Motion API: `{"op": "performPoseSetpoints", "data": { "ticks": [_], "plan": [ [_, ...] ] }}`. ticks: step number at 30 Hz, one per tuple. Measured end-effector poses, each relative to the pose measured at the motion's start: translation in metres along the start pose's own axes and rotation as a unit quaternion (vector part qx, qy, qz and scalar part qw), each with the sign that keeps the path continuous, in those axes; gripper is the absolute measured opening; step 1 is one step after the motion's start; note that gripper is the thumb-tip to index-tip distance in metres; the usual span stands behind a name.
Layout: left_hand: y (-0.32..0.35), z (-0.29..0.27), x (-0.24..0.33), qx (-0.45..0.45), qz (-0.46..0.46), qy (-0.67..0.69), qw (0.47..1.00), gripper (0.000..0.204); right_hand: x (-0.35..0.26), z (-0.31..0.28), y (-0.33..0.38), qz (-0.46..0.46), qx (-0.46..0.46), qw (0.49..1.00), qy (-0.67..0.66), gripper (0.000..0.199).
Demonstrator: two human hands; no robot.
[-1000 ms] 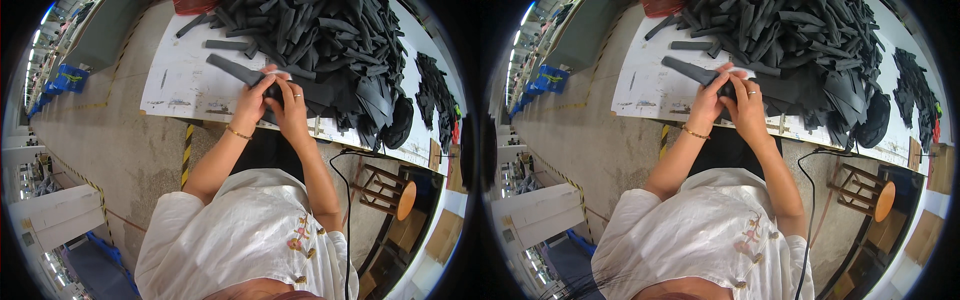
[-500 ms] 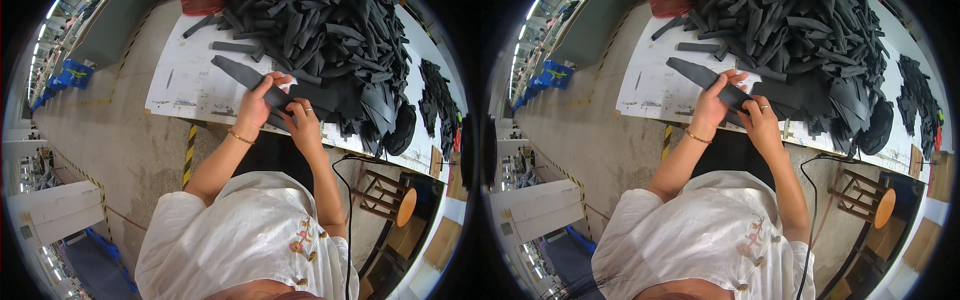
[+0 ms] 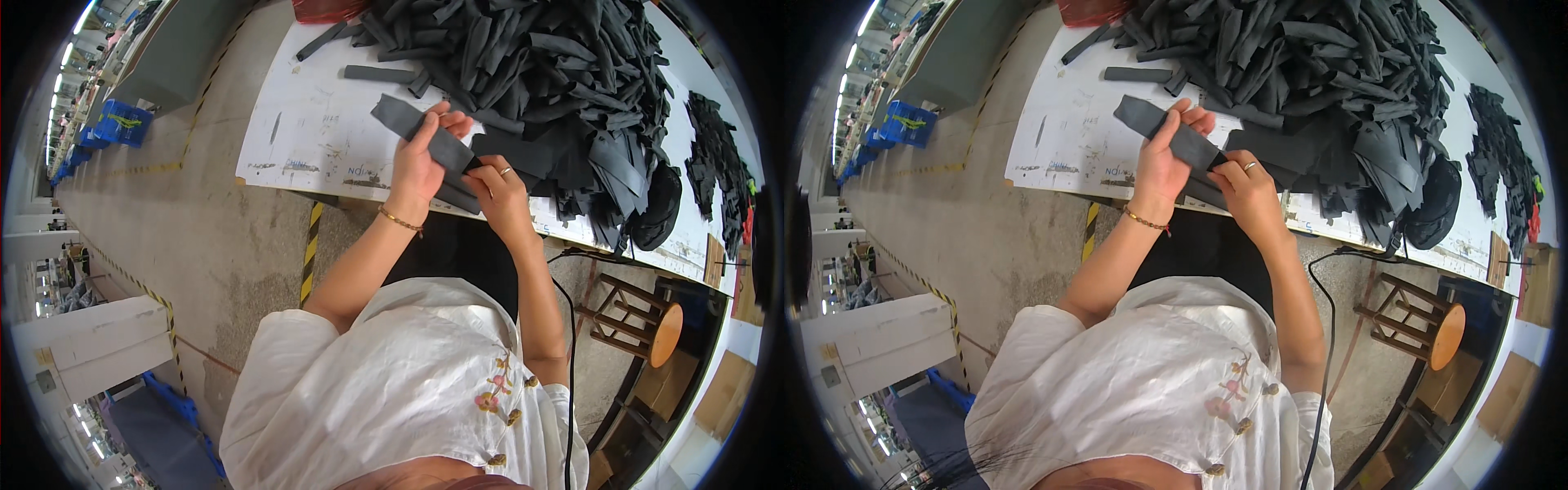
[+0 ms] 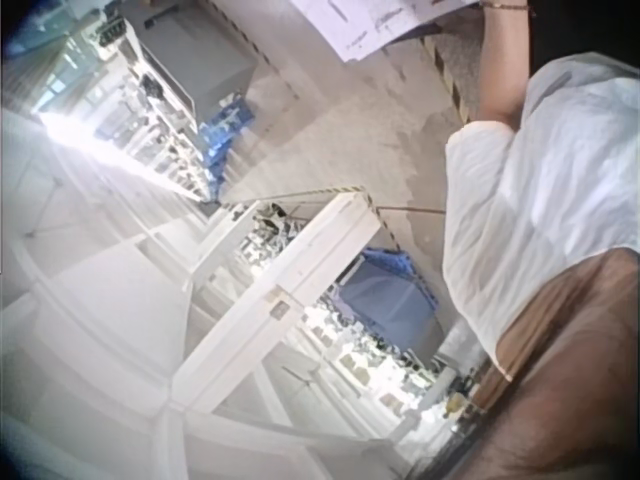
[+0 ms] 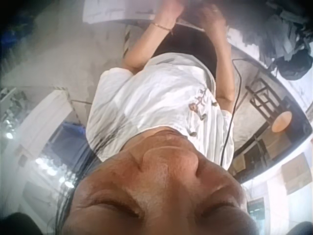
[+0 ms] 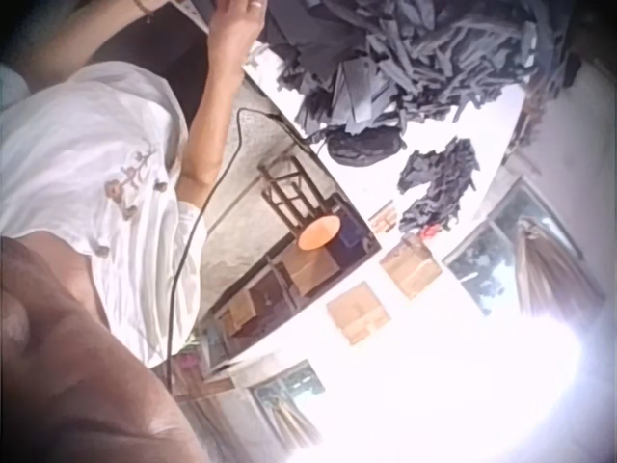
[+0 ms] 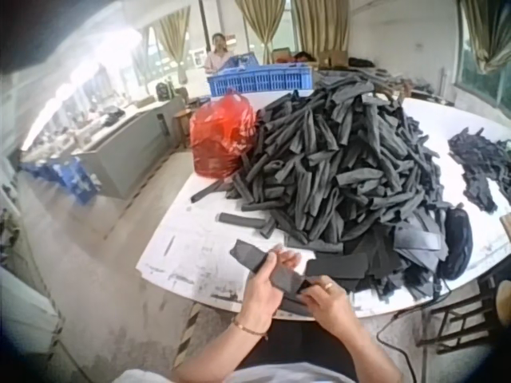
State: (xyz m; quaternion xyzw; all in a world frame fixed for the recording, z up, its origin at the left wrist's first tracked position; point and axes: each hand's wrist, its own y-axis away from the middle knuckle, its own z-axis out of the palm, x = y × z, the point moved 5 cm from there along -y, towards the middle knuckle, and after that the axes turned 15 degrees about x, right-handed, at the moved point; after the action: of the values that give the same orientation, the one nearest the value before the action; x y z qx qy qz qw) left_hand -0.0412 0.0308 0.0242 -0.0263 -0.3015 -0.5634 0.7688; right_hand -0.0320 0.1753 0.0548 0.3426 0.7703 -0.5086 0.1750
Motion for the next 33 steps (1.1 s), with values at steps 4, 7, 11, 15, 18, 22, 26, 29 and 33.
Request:
{"op": "performPoseSetpoints", "data": {
  "ticks": [4,7,11,15,18,22,26,29,33],
  "plan": [
    [0.015,0.007,-0.012,0.007,0.017,0.0,1.0,0.026,-0.006,0.001,-0.006,0.003,0.018,0.999,-0.029,0.011],
    [0.016,0.0,-0.018,0.008,0.01,0.006,1.0,0.025,-0.004,0.002,-0.005,0.005,0.018,0.999,-0.043,0.011],
    [0.013,-0.006,-0.021,0.006,-0.004,0.006,1.0,0.026,-0.004,0.004,-0.005,0.006,0.008,0.999,-0.041,0.01],
    [0.012,-0.006,-0.019,-0.006,-0.008,-0.01,1.0,0.027,0.001,0.004,-0.004,0.007,0.007,0.999,-0.04,0.01],
    [0.01,-0.004,-0.019,-0.008,-0.01,-0.018,1.0,0.029,0.009,0.007,0.0,0.077,-0.015,0.995,-0.067,0.015],
    [0.007,0.003,-0.016,0.003,0.018,-0.022,1.0,0.028,0.023,0.026,0.014,0.32,0.149,0.917,-0.185,0.019],
    [0.004,0.013,-0.007,-0.046,0.016,-0.021,0.999,0.032,0.023,0.008,0.026,0.322,0.213,0.904,-0.182,0.014],
    [0.002,0.011,-0.002,-0.108,0.04,-0.034,0.993,0.036,0.012,0.005,0.01,0.416,0.176,0.842,-0.294,0.01],
    [0.014,0.019,0.0,-0.093,0.031,-0.031,0.995,0.042,0.011,-0.002,0.005,0.355,0.163,0.893,-0.222,0.009]
  ]
}}
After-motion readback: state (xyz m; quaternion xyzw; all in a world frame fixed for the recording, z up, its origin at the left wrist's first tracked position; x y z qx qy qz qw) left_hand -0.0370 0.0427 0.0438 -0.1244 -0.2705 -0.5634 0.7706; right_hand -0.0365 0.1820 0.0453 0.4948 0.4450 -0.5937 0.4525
